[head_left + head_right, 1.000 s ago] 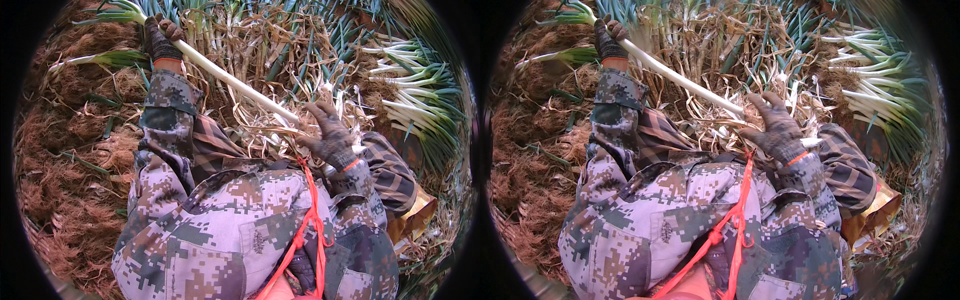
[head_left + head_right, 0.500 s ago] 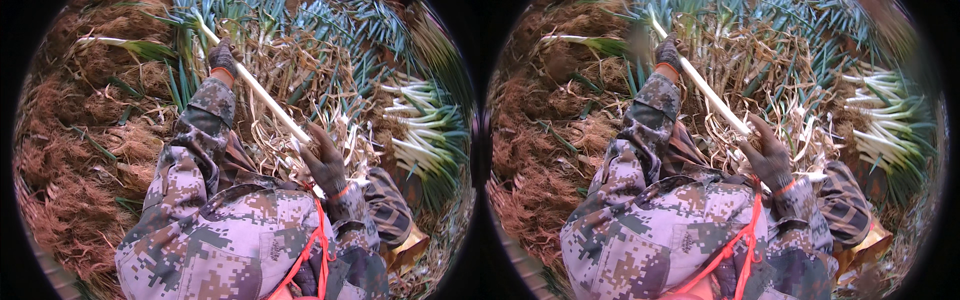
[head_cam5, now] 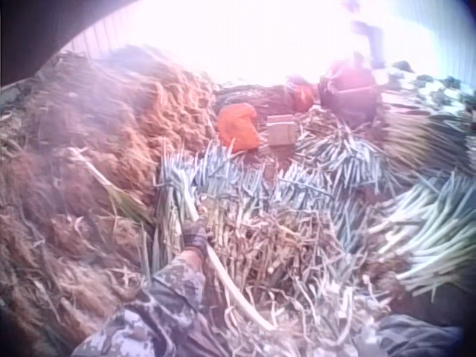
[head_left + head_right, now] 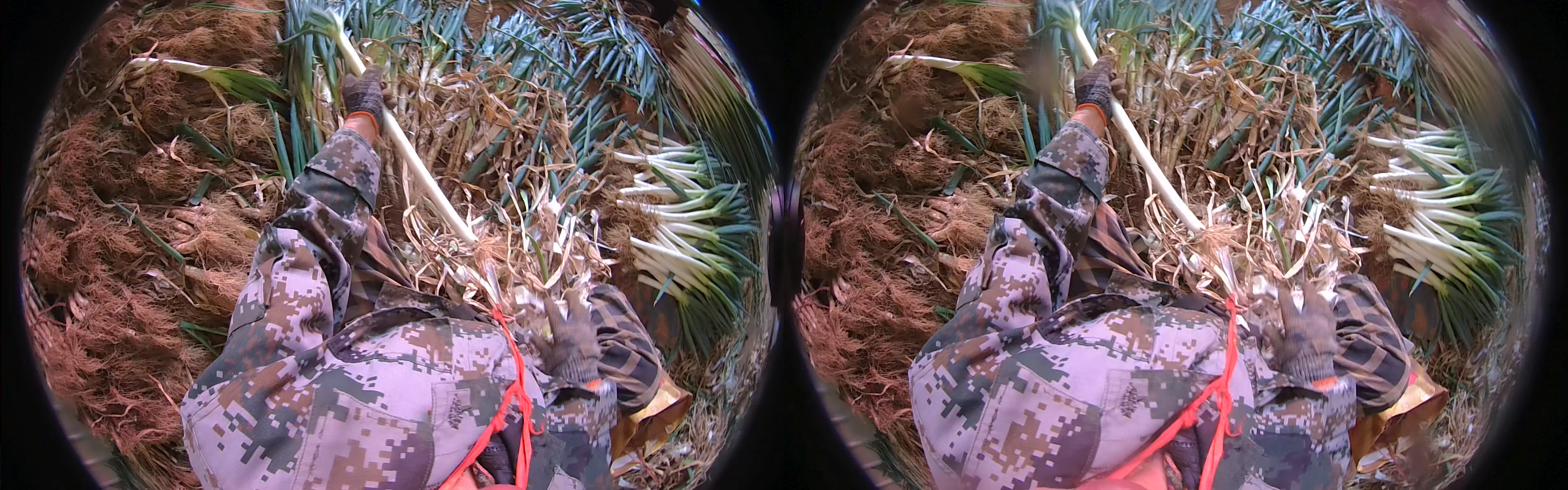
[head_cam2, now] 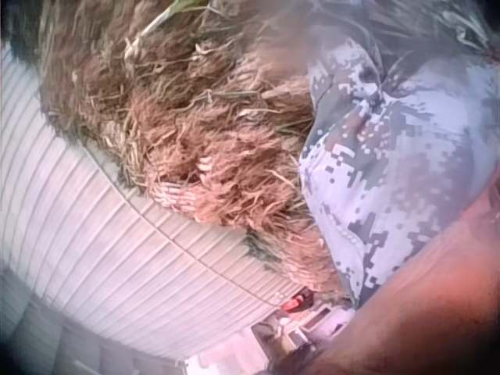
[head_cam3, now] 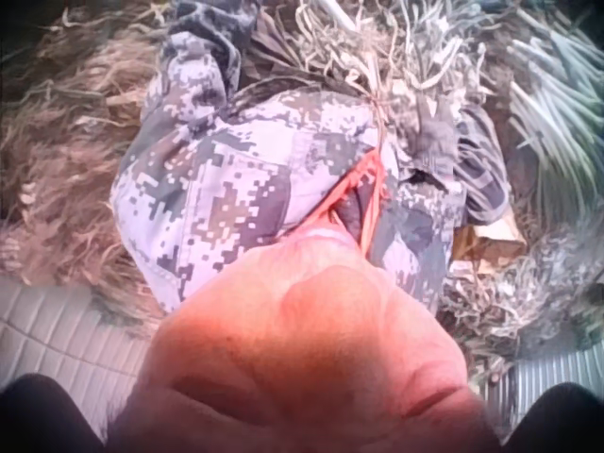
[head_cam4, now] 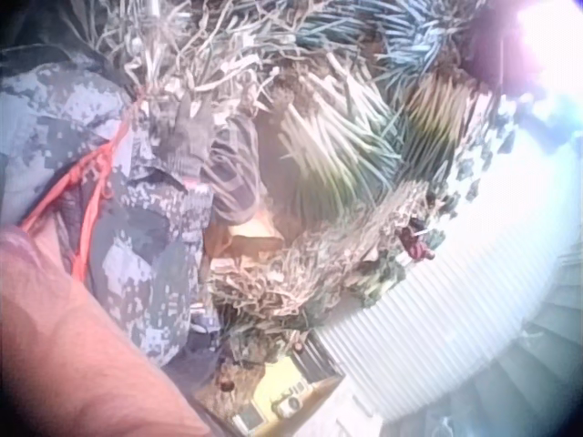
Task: The person sits on the ground and repeatedly cleans leeks by hand, peeling away outer layers and removing roots. The cleaned leeks are placed in a pile to the right.
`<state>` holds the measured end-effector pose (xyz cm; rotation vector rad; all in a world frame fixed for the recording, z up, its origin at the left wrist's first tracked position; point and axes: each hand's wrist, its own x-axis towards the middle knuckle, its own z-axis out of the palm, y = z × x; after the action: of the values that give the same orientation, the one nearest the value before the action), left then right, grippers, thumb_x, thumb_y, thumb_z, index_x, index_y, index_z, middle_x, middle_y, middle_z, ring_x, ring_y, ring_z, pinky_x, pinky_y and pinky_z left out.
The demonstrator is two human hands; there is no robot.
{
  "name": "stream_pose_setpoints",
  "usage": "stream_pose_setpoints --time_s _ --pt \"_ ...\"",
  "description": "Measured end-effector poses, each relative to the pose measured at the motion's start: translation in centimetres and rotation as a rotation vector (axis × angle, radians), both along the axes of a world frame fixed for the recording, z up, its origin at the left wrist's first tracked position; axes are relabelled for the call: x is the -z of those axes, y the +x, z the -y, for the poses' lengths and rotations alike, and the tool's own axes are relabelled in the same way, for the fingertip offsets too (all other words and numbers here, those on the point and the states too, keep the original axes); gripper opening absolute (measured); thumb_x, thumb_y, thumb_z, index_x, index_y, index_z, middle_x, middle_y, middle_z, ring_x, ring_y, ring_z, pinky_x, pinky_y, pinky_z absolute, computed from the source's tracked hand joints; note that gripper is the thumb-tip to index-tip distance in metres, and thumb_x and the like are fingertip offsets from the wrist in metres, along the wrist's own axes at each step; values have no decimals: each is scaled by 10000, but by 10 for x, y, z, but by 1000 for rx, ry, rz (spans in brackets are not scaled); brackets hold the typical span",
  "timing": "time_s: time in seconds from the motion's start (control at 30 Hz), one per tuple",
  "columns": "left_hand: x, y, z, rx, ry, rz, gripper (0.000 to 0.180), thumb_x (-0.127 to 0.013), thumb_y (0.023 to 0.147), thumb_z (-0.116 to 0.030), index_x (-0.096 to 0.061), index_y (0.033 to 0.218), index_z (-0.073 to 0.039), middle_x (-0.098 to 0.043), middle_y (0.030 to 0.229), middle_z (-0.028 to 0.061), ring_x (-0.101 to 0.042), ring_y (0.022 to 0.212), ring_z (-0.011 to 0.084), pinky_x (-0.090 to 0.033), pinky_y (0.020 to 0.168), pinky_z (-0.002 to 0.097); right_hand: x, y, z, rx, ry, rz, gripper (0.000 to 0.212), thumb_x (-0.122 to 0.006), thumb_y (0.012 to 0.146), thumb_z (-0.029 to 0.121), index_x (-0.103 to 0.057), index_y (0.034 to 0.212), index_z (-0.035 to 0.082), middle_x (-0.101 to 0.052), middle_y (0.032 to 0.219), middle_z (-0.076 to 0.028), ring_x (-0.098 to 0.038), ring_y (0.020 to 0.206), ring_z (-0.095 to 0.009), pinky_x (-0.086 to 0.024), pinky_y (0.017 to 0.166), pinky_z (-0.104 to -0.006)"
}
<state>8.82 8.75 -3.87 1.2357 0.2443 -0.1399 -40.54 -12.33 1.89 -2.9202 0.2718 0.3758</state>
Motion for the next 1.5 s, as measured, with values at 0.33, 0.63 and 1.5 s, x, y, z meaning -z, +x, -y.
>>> stream_pose_setpoints --time_s 0.33,0.63,1.5 --pt "-83 -156 140 515 -69 441 276 -684 913 -252 -515 1076 -109 -553 622 19 -573 440 138 -497 343 268 45 135 -38 591 1043 79 576 -726 882 257 -489 1382 98 -658 905 -85 -627 742 -149 -530 680 -315" --pt "6 -127 146 1003 329 515 467 -643 895 -385 -591 1206 -40 -671 995 120 -623 875 159 -498 772 314 36 121 144 666 1440 1234 242 -586 986 288 -553 1023 51 -457 628 38 -436 522 -84 -405 489 -238" --pt "266 -141 42 935 533 -426 389 -645 837 -168 -586 1185 -6 -665 1000 151 -625 886 234 -503 749 347 131 117 62 974 1399 199 251 -551 1002 169 -608 1215 49 -681 1002 -59 -666 868 -142 -548 750 -266"
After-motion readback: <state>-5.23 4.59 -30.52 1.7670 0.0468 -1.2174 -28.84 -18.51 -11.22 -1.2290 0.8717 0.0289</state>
